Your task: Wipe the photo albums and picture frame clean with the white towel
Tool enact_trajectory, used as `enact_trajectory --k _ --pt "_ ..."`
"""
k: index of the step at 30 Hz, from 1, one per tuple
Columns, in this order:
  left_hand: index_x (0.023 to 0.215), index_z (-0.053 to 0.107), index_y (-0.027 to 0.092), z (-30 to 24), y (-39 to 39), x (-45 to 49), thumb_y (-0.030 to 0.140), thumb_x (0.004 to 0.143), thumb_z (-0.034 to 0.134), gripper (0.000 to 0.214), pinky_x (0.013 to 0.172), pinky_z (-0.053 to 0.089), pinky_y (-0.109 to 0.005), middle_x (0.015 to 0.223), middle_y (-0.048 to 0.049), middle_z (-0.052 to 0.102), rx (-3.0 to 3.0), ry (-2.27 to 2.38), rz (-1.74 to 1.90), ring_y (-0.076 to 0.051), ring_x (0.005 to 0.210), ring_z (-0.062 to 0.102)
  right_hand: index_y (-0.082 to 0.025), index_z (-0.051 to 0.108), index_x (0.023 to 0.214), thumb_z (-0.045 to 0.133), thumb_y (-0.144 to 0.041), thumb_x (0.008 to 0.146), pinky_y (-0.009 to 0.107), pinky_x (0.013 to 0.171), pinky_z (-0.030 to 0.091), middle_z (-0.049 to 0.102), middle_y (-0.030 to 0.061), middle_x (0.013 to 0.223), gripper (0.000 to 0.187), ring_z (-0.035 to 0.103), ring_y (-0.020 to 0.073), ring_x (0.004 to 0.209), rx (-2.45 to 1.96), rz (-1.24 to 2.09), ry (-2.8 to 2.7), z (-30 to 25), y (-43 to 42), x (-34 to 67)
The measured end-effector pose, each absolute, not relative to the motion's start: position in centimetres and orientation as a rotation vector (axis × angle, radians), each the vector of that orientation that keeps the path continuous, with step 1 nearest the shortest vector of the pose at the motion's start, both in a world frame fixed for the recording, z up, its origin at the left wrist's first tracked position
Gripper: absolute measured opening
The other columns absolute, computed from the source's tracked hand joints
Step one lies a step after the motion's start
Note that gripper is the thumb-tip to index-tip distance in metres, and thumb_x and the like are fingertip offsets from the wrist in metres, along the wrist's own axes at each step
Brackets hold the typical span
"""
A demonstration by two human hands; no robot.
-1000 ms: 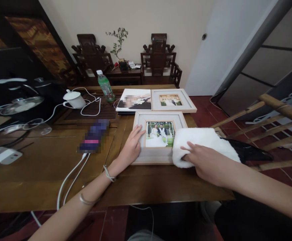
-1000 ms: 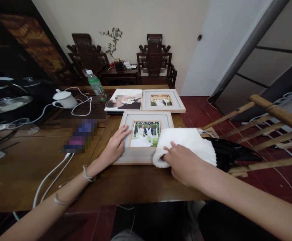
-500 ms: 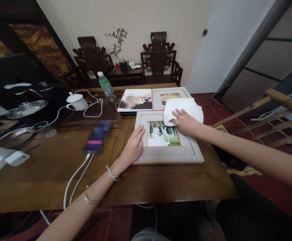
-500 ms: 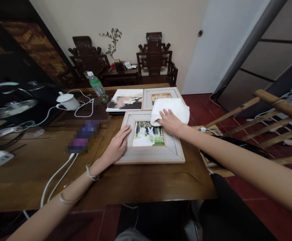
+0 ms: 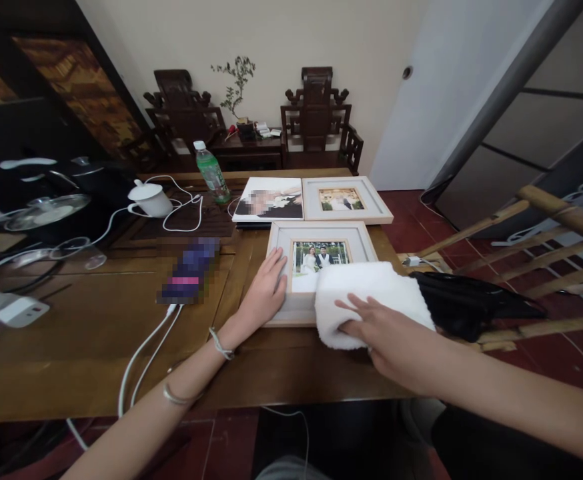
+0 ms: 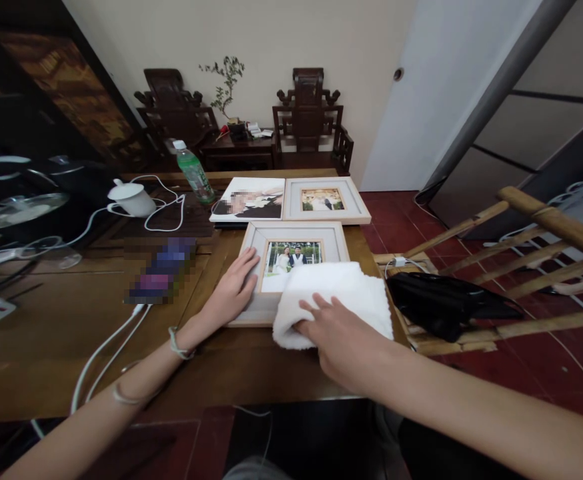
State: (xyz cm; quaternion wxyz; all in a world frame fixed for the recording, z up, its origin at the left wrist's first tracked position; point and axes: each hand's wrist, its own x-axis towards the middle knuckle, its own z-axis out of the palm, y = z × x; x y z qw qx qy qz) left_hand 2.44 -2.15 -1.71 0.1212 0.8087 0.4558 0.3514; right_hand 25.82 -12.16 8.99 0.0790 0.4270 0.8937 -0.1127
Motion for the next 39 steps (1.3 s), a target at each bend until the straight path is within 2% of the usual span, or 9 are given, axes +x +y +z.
enact_trajectory --k 4,8,10,13,16,21,27,32,39 --pt "0.130 0.050 0.012 -1.5 -2.2 2.5 0.020 0.091 0.043 0.041 0.114 0.028 -0.052 0.145 -0.0170 0.043 2.334 1.346 1.040 -0.027 0.138 0.035 -0.016 0.055 0.129 0.047 0.005 0.062 0.053 0.104 0.036 0.042 0.0152 0.145 0.071 0.034 0.0354 0.134 1.253 -0.274 2.738 7.7 -10.7 25.4" --pt "0.128 0.052 0.014 -1.5 -2.1 2.4 0.022 0.091 0.044 0.039 0.113 0.031 -0.049 0.141 -0.0151 0.049 2.333 1.372 1.079 -0.025 0.134 0.041 -0.020 0.051 0.134 0.043 0.007 0.065 0.043 0.082 0.052 0.050 0.0179 0.137 0.074 0.061 0.0303 0.106 1.415 -0.219 2.705 7.4 -6.7 25.6" --pt "0.127 0.053 0.014 -1.5 -2.1 2.4 0.023 0.092 0.044 0.038 0.113 0.032 -0.049 0.141 -0.0150 0.048 2.339 1.363 1.087 -0.025 0.135 0.040 -0.023 0.049 0.135 0.040 0.010 0.066 0.042 0.077 0.054 0.047 0.0171 0.140 0.077 0.063 0.0289 0.100 1.454 -0.131 2.721 7.8 -4.2 25.8" --pt "0.127 0.053 0.014 -1.5 -2.1 2.3 0.024 0.092 0.043 0.037 0.113 0.031 -0.050 0.143 -0.0158 0.046 2.349 1.334 1.075 -0.026 0.136 0.037 -0.023 0.051 0.134 0.034 0.014 0.064 0.058 0.092 0.044 0.028 0.0106 0.153 0.080 0.041 0.0381 0.129 1.410 0.198 2.779 7.8 -0.5 26.1" --pt "0.127 0.052 0.013 -1.5 -2.1 2.3 0.024 0.093 0.042 0.038 0.114 0.029 -0.050 0.144 -0.0161 0.044 2.346 1.327 1.053 -0.026 0.137 0.036 -0.019 0.055 0.130 0.034 0.015 0.066 0.070 0.096 0.034 0.021 0.0066 0.156 0.076 0.019 0.0451 0.137 1.403 0.347 2.697 6.8 1.9 26.3" --pt "0.128 0.053 0.012 -1.5 -2.2 2.3 0.026 0.093 0.043 0.039 0.115 0.026 -0.050 0.144 -0.0162 0.043 2.329 1.341 1.003 -0.027 0.139 0.033 -0.019 0.056 0.130 0.037 0.012 0.068 0.073 0.094 0.033 0.029 0.0076 0.153 0.072 0.025 0.0474 0.134 1.404 0.212 2.668 5.1 0.8 25.9" --pt "0.129 0.051 0.013 -1.5 -2.3 2.6 0.027 0.093 0.043 0.040 0.116 0.026 -0.049 0.144 -0.0151 0.044 2.338 1.360 1.021 -0.027 0.139 0.033 -0.019 0.059 0.126 0.048 0.005 0.065 0.070 0.099 0.030 0.031 0.0069 0.152 0.067 0.026 0.0462 0.134 1.270 -0.045 2.711 6.4 -7.1 25.4" --pt "0.131 0.049 0.008 -1.4 -2.3 2.7 0.026 0.093 0.042 0.043 0.115 0.026 -0.048 0.142 -0.0182 0.046 2.357 1.399 0.974 -0.028 0.138 0.034 -0.024 0.062 0.122 0.049 0.002 0.066 0.063 0.098 0.039 0.031 0.0019 0.152 0.063 0.033 0.0416 0.133 1.207 -0.315 2.690 8.3 -11.5 24.7" --pt "0.129 0.051 0.007 -1.7 -2.2 2.6 0.027 0.094 0.039 0.042 0.114 0.028 -0.050 0.141 -0.0186 0.047 2.381 1.388 0.991 -0.027 0.137 0.035 -0.020 0.058 0.127 0.047 0.003 0.069 0.066 0.102 0.031 0.035 0.0057 0.151 0.063 0.025 0.0407 0.137 1.189 -0.150 2.813 6.3 -8.3 24.5"
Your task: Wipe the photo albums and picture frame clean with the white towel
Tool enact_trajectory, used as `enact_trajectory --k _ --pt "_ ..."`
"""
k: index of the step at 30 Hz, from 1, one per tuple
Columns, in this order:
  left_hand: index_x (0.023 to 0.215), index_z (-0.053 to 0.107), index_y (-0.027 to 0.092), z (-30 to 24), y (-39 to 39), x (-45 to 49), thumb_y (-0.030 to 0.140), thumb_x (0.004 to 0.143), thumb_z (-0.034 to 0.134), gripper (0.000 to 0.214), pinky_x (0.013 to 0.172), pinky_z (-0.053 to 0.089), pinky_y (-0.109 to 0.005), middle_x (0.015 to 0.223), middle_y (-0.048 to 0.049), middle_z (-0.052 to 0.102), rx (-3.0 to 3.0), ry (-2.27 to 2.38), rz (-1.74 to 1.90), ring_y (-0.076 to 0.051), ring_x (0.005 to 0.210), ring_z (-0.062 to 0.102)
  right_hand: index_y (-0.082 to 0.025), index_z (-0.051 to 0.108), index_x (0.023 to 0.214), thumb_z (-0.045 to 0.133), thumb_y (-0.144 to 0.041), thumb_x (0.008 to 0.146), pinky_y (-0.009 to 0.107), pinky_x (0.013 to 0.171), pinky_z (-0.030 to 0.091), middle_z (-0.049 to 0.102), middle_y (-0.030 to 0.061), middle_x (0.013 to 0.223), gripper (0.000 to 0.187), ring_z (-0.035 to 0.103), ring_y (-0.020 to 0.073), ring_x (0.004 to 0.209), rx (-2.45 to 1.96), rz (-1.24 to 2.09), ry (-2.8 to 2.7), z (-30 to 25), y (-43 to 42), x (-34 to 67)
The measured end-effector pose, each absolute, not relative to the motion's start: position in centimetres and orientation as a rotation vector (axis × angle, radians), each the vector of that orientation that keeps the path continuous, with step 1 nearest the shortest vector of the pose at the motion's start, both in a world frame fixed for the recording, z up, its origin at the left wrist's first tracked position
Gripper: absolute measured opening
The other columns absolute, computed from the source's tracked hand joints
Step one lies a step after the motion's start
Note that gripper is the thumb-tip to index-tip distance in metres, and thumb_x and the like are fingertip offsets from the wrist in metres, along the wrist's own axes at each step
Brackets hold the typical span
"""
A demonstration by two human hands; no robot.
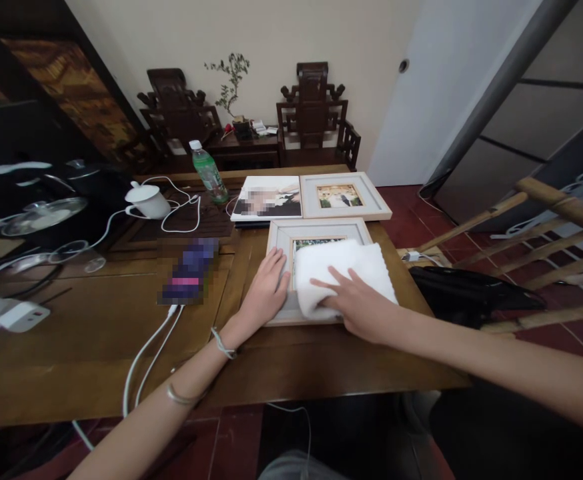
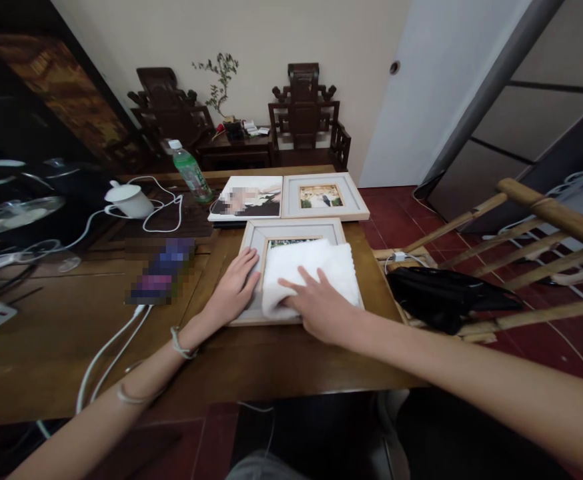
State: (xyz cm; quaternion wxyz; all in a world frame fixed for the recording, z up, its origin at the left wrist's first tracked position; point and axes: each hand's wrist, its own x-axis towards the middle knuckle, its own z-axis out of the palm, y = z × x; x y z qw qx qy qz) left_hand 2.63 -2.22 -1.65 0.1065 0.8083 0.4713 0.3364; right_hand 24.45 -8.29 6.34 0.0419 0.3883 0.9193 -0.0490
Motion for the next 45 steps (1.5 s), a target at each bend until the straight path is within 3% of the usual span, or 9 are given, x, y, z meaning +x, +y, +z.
enact_trajectory --k 3,9,16,21,25,29,33,39,45 --pt "0.129 0.052 0.007 -1.7 -2.2 2.6 0.027 0.094 0.040 0.042 0.114 0.028 -0.049 0.141 -0.0188 0.047 2.378 1.380 0.986 -0.028 0.137 0.035 -0.021 0.058 0.127 0.046 0.005 0.070 0.066 0.104 0.028 0.032 0.0079 0.152 0.063 0.022 0.0394 0.139 1.275 -0.002 2.847 5.3 -4.1 25.2" --pt "0.129 0.052 0.008 -1.7 -2.1 2.6 0.028 0.094 0.040 0.041 0.114 0.029 -0.050 0.141 -0.0180 0.048 2.357 1.375 0.999 -0.027 0.137 0.036 -0.023 0.061 0.124 0.047 0.001 0.074 0.070 0.107 0.011 0.026 0.0013 0.155 0.057 0.003 0.0395 0.142 1.299 0.367 2.902 5.0 2.2 25.1" --pt "0.130 0.051 0.006 -1.8 -2.1 2.6 0.029 0.095 0.038 0.044 0.114 0.029 -0.049 0.141 -0.0188 0.048 2.332 1.383 1.001 -0.027 0.137 0.035 -0.020 0.060 0.123 0.048 -0.003 0.077 0.068 0.101 0.027 0.041 0.0087 0.147 0.051 0.024 0.0394 0.138 1.253 -0.102 2.889 5.4 -2.6 23.6" --pt "0.129 0.052 0.004 -1.4 -2.2 2.9 0.030 0.096 0.034 0.046 0.115 0.027 -0.048 0.141 -0.0189 0.048 2.289 1.416 0.983 -0.026 0.137 0.036 -0.019 0.062 0.116 0.045 -0.003 0.077 0.058 0.104 0.032 0.061 0.0107 0.126 0.046 0.036 0.0315 0.133 1.162 -0.476 2.895 7.7 -8.9 23.7" --pt "0.128 0.053 0.004 -0.9 -2.4 3.1 0.031 0.096 0.032 0.047 0.116 0.025 -0.046 0.141 -0.0179 0.047 2.237 1.432 0.958 -0.025 0.138 0.034 -0.022 0.061 0.117 0.046 -0.006 0.077 0.055 0.106 0.030 0.058 0.0082 0.131 0.045 0.035 0.0295 0.134 1.084 -0.600 2.894 8.5 -11.4 23.7" --pt "0.130 0.052 0.008 -0.6 -2.6 3.1 0.034 0.098 0.030 0.047 0.117 0.024 -0.046 0.143 -0.0143 0.047 2.177 1.405 0.967 -0.023 0.139 0.032 -0.019 0.058 0.123 0.049 -0.006 0.076 0.062 0.106 0.026 0.041 0.0091 0.147 0.050 0.023 0.0340 0.140 1.031 -0.433 2.917 7.3 -10.5 23.1" --pt "0.141 0.038 0.007 -0.3 -2.8 3.1 0.037 0.099 0.024 0.054 0.119 0.019 -0.041 0.151 -0.0137 0.033 2.082 1.318 0.998 -0.021 0.142 0.025 -0.015 0.060 0.122 0.048 -0.005 0.075 0.067 0.106 0.023 0.026 0.0103 0.154 0.049 0.013 0.0402 0.141 1.033 -0.177 2.933 5.5 -6.3 21.7" --pt "0.146 0.029 0.009 0.2 -3.0 2.9 0.042 0.099 0.023 0.057 0.119 0.016 -0.041 0.155 -0.0120 0.025 2.106 1.232 1.075 -0.021 0.144 0.020 -0.009 0.061 0.122 0.047 -0.007 0.080 0.054 0.114 0.016 0.033 0.0129 0.151 0.045 0.013 0.0368 0.141 1.106 0.220 2.926 4.6 2.0 19.1" --pt "0.146 0.030 0.016 -0.1 -2.8 2.9 0.041 0.100 0.022 0.053 0.119 0.021 -0.041 0.155 -0.0092 0.028 2.113 1.263 1.123 -0.020 0.143 0.025 -0.007 0.059 0.124 0.042 -0.008 0.084 0.060 0.107 0.026 0.033 0.0160 0.150 0.043 0.022 0.0414 0.138 1.090 0.258 2.861 5.2 2.0 18.5"
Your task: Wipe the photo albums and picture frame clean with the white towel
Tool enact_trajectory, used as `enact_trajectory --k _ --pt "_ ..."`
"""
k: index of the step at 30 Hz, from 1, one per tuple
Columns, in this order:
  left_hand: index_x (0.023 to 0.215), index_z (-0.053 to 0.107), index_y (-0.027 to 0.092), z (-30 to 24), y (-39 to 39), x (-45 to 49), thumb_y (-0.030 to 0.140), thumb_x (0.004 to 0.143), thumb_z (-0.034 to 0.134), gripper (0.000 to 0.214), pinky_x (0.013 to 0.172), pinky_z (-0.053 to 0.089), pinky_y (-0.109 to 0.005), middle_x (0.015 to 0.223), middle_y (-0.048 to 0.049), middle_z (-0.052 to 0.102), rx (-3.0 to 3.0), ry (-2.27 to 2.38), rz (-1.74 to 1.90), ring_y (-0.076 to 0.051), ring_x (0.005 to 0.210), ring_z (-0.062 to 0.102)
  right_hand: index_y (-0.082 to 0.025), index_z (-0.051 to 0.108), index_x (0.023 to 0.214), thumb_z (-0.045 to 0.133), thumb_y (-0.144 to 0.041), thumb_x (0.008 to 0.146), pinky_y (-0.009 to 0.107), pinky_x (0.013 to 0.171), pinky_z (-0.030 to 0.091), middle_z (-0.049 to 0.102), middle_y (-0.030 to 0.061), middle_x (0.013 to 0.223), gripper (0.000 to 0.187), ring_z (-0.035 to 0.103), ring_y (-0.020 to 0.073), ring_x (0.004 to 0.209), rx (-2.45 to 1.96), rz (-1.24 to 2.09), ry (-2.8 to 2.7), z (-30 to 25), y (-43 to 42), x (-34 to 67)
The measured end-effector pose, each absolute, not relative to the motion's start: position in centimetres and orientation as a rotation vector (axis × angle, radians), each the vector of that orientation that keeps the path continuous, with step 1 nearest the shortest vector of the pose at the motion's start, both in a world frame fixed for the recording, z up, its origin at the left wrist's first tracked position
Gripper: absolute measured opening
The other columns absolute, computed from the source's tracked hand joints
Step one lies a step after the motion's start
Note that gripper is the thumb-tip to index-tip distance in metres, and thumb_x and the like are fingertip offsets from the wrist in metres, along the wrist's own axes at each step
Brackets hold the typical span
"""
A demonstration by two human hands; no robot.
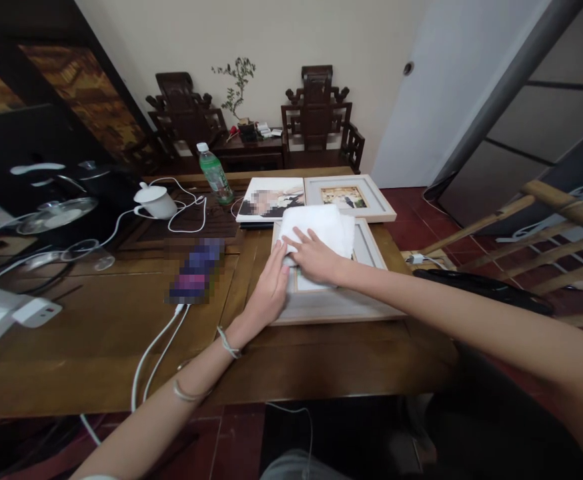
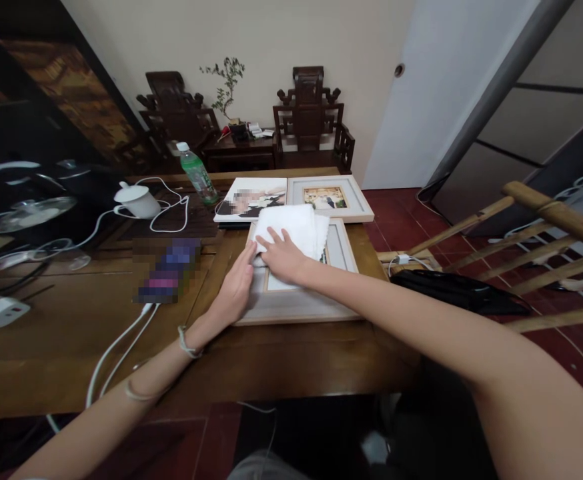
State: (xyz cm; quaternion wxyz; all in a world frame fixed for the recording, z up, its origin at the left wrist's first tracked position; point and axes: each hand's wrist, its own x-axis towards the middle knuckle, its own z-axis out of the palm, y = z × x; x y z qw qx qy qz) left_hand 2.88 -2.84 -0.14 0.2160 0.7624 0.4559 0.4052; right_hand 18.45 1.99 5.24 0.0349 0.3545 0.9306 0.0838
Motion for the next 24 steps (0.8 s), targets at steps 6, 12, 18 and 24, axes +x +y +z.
enact_trajectory --k 6,12,18,24 --pt "0.142 0.037 0.015 -0.7 -2.6 2.7 0.040 0.100 0.018 0.053 0.117 0.024 -0.043 0.152 -0.0109 0.032 2.075 1.300 1.117 -0.021 0.141 0.028 -0.012 0.069 0.106 0.050 -0.014 0.082 0.054 0.105 0.034 0.036 0.0133 0.149 0.031 0.028 0.0387 0.136 0.825 0.170 2.896 6.1 -5.1 19.4" --pt "0.138 0.043 0.009 -0.5 -2.5 2.7 0.038 0.099 0.025 0.052 0.117 0.022 -0.046 0.147 -0.0155 0.040 2.193 1.355 0.933 -0.024 0.141 0.029 -0.014 0.071 0.102 0.054 -0.014 0.080 0.053 0.108 0.031 0.041 0.0087 0.147 0.027 0.029 0.0351 0.137 0.856 0.084 2.864 6.8 -8.1 23.1" --pt "0.133 0.048 0.005 -1.3 -2.2 2.7 0.031 0.098 0.029 0.048 0.116 0.026 -0.048 0.144 -0.0188 0.044 2.353 1.366 0.927 -0.026 0.140 0.031 -0.013 0.073 0.097 0.055 -0.009 0.076 0.055 0.105 0.033 0.050 0.0115 0.140 0.027 0.038 0.0364 0.131 1.035 0.050 2.724 8.5 -9.0 27.2" --pt "0.132 0.048 0.009 -2.2 -1.8 2.4 0.024 0.096 0.030 0.043 0.115 0.027 -0.049 0.143 -0.0175 0.045 2.434 1.332 0.982 -0.026 0.139 0.031 -0.014 0.073 0.094 0.056 -0.014 0.080 0.047 0.100 0.039 0.053 0.0126 0.136 0.023 0.044 0.0325 0.126 0.955 0.130 2.793 8.1 -8.7 24.6"
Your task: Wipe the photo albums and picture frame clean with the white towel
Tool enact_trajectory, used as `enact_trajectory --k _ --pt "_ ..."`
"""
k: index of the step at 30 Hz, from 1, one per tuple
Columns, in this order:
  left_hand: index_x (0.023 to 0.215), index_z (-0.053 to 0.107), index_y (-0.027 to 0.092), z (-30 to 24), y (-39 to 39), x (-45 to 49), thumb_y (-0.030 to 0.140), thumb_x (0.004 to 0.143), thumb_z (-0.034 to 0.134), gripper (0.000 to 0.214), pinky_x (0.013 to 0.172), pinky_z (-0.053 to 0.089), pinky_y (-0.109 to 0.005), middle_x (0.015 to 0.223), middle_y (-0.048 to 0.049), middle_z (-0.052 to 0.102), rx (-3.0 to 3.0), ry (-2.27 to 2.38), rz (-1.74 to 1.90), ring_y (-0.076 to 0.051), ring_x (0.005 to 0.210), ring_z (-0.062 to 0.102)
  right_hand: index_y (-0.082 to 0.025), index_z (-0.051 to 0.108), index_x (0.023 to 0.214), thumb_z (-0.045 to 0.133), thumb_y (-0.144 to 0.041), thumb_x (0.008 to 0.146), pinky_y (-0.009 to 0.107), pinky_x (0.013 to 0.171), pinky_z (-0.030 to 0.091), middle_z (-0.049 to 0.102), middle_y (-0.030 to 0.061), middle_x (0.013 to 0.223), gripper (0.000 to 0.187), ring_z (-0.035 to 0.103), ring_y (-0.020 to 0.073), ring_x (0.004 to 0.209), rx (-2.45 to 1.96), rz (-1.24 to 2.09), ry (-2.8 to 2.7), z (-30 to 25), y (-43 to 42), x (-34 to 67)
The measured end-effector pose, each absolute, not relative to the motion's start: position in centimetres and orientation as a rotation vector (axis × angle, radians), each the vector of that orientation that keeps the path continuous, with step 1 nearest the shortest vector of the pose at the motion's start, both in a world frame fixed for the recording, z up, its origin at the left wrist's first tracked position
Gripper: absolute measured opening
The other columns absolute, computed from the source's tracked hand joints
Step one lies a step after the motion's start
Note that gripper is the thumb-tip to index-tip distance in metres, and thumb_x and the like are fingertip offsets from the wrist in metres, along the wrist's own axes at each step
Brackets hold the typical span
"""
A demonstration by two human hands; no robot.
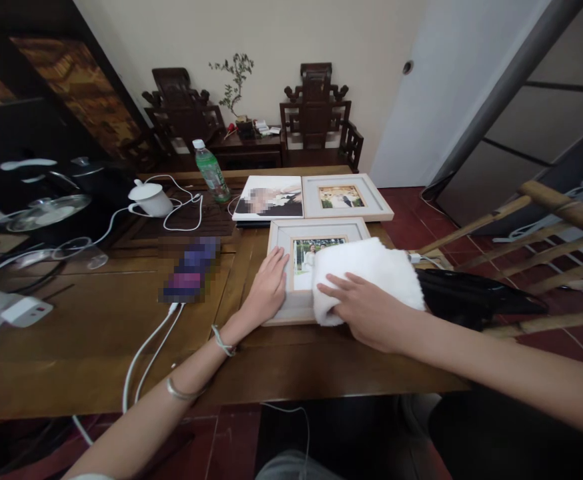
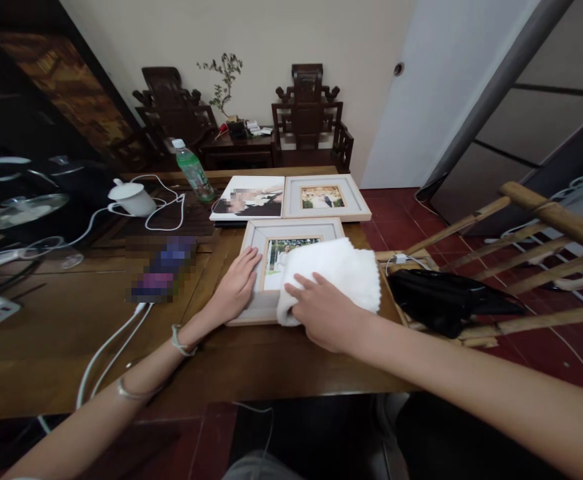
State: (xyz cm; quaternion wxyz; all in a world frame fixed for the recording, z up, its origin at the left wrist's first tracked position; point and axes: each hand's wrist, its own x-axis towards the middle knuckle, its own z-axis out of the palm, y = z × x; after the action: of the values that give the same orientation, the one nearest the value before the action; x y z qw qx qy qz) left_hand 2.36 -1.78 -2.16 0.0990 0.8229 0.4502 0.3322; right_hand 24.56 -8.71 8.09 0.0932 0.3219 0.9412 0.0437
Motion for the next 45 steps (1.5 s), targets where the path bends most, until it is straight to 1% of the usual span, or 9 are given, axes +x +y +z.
enact_trajectory --k 6,13,19,23,28,33,37,41,45 --pt "0.135 0.046 0.016 -2.4 -1.6 2.1 0.022 0.096 0.030 0.042 0.115 0.027 -0.050 0.144 -0.0125 0.045 2.312 1.330 1.021 -0.023 0.139 0.032 -0.014 0.072 0.098 0.056 -0.020 0.083 0.045 0.099 0.039 0.053 0.0166 0.133 0.023 0.048 0.0315 0.120 0.790 0.128 2.873 7.4 -7.4 19.3" --pt "0.134 0.045 0.011 -2.3 -1.7 2.1 0.027 0.097 0.032 0.043 0.114 0.027 -0.051 0.143 -0.0175 0.045 2.353 1.328 1.018 -0.026 0.138 0.034 -0.014 0.071 0.101 0.057 -0.018 0.082 0.046 0.102 0.036 0.051 0.0162 0.136 0.024 0.043 0.0310 0.127 0.890 0.100 2.815 7.9 -8.4 21.4" --pt "0.135 0.046 0.011 -2.4 -1.8 2.3 0.028 0.097 0.033 0.044 0.115 0.027 -0.050 0.143 -0.0173 0.045 2.395 1.316 1.022 -0.026 0.139 0.033 -0.017 0.074 0.085 0.060 -0.008 0.071 0.047 0.096 0.041 0.062 0.0155 0.124 0.021 0.053 0.0325 0.119 1.208 0.088 2.635 9.1 -9.9 27.9" --pt "0.135 0.046 0.011 -2.4 -1.6 2.1 0.028 0.097 0.033 0.044 0.114 0.027 -0.052 0.143 -0.0175 0.045 2.444 1.297 0.979 -0.027 0.140 0.030 -0.020 0.072 0.078 0.055 -0.002 0.067 0.048 0.097 0.042 0.064 0.0108 0.121 0.028 0.052 0.0311 0.121 1.306 0.143 2.622 9.2 -9.8 30.2" --pt "0.133 0.048 0.008 -2.3 -1.6 2.0 0.027 0.097 0.034 0.043 0.115 0.027 -0.050 0.143 -0.0191 0.044 2.478 1.289 0.954 -0.027 0.139 0.031 -0.017 0.072 0.087 0.053 -0.002 0.067 0.052 0.099 0.040 0.056 0.0099 0.133 0.031 0.046 0.0322 0.127 1.324 0.200 2.578 8.4 -6.5 30.9" --pt "0.133 0.047 0.007 -2.3 -1.6 2.0 0.027 0.096 0.034 0.044 0.114 0.028 -0.050 0.142 -0.0198 0.045 2.464 1.275 0.982 -0.028 0.139 0.031 -0.015 0.072 0.095 0.045 0.004 0.069 0.048 0.098 0.041 0.051 0.0088 0.139 0.042 0.043 0.0303 0.130 1.364 0.341 2.561 7.7 -1.3 31.5" --pt "0.134 0.046 0.011 -2.5 -1.6 2.1 0.028 0.097 0.034 0.043 0.114 0.029 -0.050 0.142 -0.0180 0.045 2.442 1.287 1.010 -0.027 0.139 0.032 -0.011 0.070 0.106 0.042 0.006 0.073 0.048 0.095 0.045 0.047 0.0142 0.141 0.046 0.041 0.0338 0.130 1.388 0.423 2.571 8.4 1.4 29.1" --pt "0.132 0.048 0.010 -2.4 -1.6 2.2 0.028 0.097 0.035 0.042 0.114 0.029 -0.050 0.141 -0.0185 0.047 2.436 1.285 1.027 -0.027 0.139 0.033 -0.012 0.066 0.114 0.044 0.003 0.081 0.052 0.105 0.034 0.033 0.0133 0.151 0.043 0.028 0.0343 0.138 1.183 0.555 2.722 8.4 2.5 23.7" --pt "0.131 0.050 0.010 -2.2 -1.6 2.2 0.025 0.096 0.036 0.040 0.113 0.029 -0.052 0.140 -0.0179 0.048 2.423 1.311 0.987 -0.028 0.138 0.033 -0.018 0.068 0.110 0.045 -0.007 0.089 0.051 0.109 0.028 0.032 0.0067 0.152 0.033 0.024 0.0298 0.140 1.004 0.553 2.792 6.4 3.8 19.6"
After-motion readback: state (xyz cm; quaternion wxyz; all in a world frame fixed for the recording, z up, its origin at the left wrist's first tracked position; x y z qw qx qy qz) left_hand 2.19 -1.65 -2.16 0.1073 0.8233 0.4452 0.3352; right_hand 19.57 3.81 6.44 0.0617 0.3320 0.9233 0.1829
